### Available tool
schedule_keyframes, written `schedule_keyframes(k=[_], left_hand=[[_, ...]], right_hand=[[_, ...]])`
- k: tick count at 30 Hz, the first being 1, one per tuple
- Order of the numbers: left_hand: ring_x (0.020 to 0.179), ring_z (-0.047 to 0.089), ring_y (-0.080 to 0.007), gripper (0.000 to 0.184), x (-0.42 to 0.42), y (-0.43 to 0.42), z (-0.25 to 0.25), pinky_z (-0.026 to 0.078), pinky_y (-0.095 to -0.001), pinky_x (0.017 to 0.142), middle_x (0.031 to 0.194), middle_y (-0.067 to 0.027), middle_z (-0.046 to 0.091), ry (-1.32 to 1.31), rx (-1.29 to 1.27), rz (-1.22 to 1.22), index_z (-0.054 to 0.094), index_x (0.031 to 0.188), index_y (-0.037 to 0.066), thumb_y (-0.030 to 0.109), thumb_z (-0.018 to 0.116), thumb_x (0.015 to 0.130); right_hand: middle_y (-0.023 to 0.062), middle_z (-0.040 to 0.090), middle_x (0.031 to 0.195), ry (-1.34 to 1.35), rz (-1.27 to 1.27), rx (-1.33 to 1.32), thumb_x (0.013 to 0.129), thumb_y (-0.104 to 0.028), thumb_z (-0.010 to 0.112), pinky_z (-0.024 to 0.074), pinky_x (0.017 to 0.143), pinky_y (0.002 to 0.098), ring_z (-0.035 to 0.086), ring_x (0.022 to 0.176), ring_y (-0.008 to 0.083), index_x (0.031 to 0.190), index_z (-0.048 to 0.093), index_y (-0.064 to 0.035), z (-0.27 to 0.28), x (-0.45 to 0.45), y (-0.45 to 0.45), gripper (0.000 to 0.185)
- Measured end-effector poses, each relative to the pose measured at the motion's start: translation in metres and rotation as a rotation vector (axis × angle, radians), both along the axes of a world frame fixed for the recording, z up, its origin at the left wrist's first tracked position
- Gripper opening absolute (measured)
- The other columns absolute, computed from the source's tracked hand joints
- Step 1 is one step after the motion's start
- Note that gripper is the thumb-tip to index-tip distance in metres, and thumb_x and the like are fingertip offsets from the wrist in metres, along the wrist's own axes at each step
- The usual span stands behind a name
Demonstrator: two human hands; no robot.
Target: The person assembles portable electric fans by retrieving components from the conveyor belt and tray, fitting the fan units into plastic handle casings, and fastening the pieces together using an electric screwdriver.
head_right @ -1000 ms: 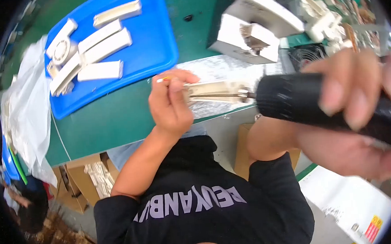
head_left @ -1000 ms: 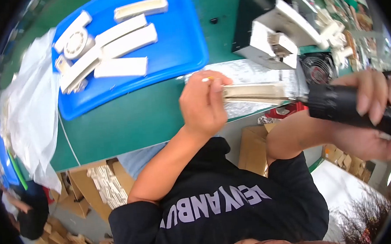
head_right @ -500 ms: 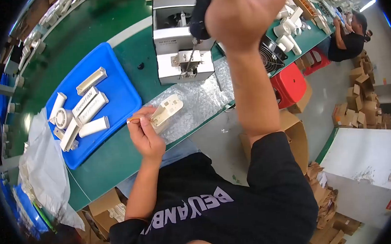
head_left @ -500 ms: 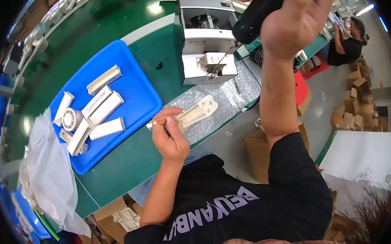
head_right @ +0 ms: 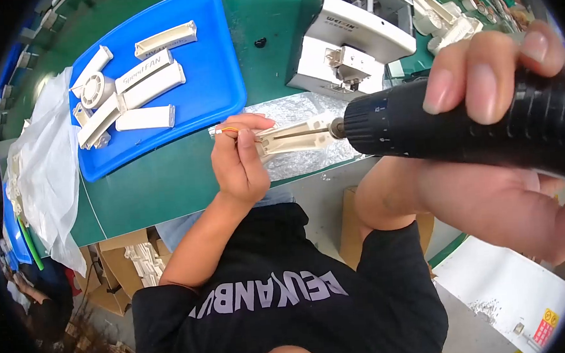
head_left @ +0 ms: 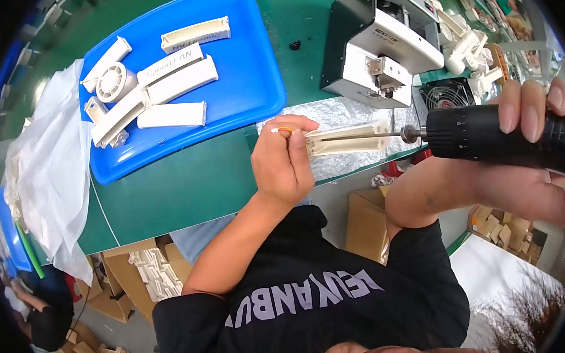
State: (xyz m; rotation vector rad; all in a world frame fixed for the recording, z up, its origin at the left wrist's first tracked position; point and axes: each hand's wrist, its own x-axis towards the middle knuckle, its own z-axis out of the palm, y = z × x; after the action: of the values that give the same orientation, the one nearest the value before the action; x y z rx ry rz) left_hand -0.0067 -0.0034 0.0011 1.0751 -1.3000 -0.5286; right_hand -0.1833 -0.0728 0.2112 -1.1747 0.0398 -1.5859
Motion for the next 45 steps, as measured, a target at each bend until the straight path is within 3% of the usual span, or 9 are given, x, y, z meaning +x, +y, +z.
schedule_keyframes(k=[11, 32, 34, 35, 36, 38, 40, 44, 45], left_hand=[[0.081, 0.063, -0.0283, 0.015, 0.001, -0.003, -0.002, 0.050, -0.0363, 0.073, 0.094, -0.0175, 0.066, -0.051, -0.004, -0.023, 0.049, 0.095, -0.003, 0.005, 0.037, 0.101], [0.074, 0.061, -0.0294, 0.010, -0.002, -0.005, -0.004, 0.048, -0.0364, 0.063, 0.089, -0.0124, 0.067, 0.000, -0.118, 0.005, 0.047, 0.083, 0.000, 0.000, 0.048, 0.093], [0.074, 0.062, -0.0305, 0.010, 0.001, -0.005, 0.002, 0.049, -0.0376, 0.065, 0.089, -0.0140, 0.067, -0.058, -0.022, 0.037, 0.048, 0.082, 0.000, 0.000, 0.047, 0.093], [0.076, 0.062, -0.0310, 0.010, 0.002, -0.005, 0.004, 0.049, -0.0387, 0.066, 0.089, -0.0152, 0.066, -0.069, -0.014, 0.019, 0.049, 0.084, -0.001, 0.001, 0.046, 0.094], [0.076, 0.062, -0.0310, 0.010, 0.000, -0.005, 0.004, 0.049, -0.0387, 0.066, 0.089, -0.0152, 0.066, -0.063, -0.052, 0.010, 0.049, 0.084, -0.001, 0.001, 0.046, 0.094], [0.076, 0.062, -0.0304, 0.009, -0.001, -0.005, 0.002, 0.049, -0.0383, 0.066, 0.089, -0.0154, 0.066, -0.009, -0.023, 0.019, 0.049, 0.087, -0.001, 0.002, 0.045, 0.095], [0.076, 0.061, -0.0299, 0.010, 0.000, -0.005, 0.003, 0.048, -0.0380, 0.067, 0.091, -0.0153, 0.066, -0.018, -0.029, -0.001, 0.049, 0.088, -0.001, 0.002, 0.044, 0.095], [0.077, 0.061, -0.0300, 0.011, -0.001, -0.005, 0.006, 0.048, -0.0377, 0.069, 0.091, -0.0166, 0.065, -0.015, 0.016, -0.016, 0.049, 0.089, -0.001, 0.002, 0.042, 0.096], [0.078, 0.061, -0.0300, 0.011, -0.001, -0.007, 0.006, 0.049, -0.0375, 0.070, 0.091, -0.0170, 0.065, -0.006, -0.010, -0.002, 0.050, 0.089, -0.001, 0.003, 0.042, 0.096]], right_hand=[[0.0184, 0.056, 0.090, -0.016, 0.029, -0.016, 0.088, -0.048, 0.058, 0.0513, 0.057, 0.0303, 0.059, 0.072, 0.0212, 0.111, 0.045, 0.0022, -0.015, 0.015, 0.004, 0.057], [0.0187, 0.056, 0.082, 0.088, 0.103, -0.032, 0.094, -0.059, 0.053, 0.0541, 0.052, 0.0333, 0.059, 0.068, 0.0277, 0.116, 0.042, 0.0038, -0.020, 0.039, 0.006, 0.067], [0.0171, 0.057, 0.084, -0.010, -0.038, -0.228, 0.094, -0.054, 0.056, 0.0535, 0.052, 0.0305, 0.060, 0.069, 0.0269, 0.113, 0.044, 0.0038, 0.004, 0.013, 0.008, 0.062], [0.0097, 0.056, 0.077, -0.070, -0.097, -0.433, 0.084, -0.036, 0.065, 0.0494, 0.061, 0.0260, 0.059, 0.068, 0.0141, 0.086, 0.052, -0.0045, 0.032, -0.021, 0.004, 0.035], [0.0156, 0.058, 0.088, 0.040, -0.275, -0.614, 0.093, -0.052, 0.058, 0.0537, 0.054, 0.0284, 0.061, 0.072, 0.0267, 0.113, 0.047, 0.0025, 0.043, -0.025, 0.000, 0.059], [0.0070, 0.054, 0.063, 0.033, -1.209, -0.788, 0.088, -0.044, 0.056, 0.0534, 0.062, 0.0314, 0.060, 0.062, 0.0172, 0.075, 0.051, -0.0030, 0.063, -0.053, -0.024, 0.044], [0.0151, 0.058, 0.074, 0.120, -1.598, -0.718, 0.092, -0.068, 0.041, 0.0508, 0.054, 0.0308, 0.053, 0.051, 0.0212, 0.092, 0.053, 0.0018, 0.049, -0.074, -0.075, 0.071], [0.0156, 0.057, 0.073, 0.265, -1.218, -0.329, 0.087, -0.080, 0.032, 0.0531, 0.056, 0.0347, 0.053, 0.052, 0.0230, 0.088, 0.053, -0.0001, 0.016, -0.035, -0.055, 0.082], [0.0099, 0.053, 0.075, 0.287, -1.150, -0.448, 0.089, -0.070, 0.032, 0.0501, 0.060, 0.0325, 0.054, 0.058, 0.0211, 0.092, 0.052, -0.0039, 0.021, -0.033, -0.036, 0.069]])
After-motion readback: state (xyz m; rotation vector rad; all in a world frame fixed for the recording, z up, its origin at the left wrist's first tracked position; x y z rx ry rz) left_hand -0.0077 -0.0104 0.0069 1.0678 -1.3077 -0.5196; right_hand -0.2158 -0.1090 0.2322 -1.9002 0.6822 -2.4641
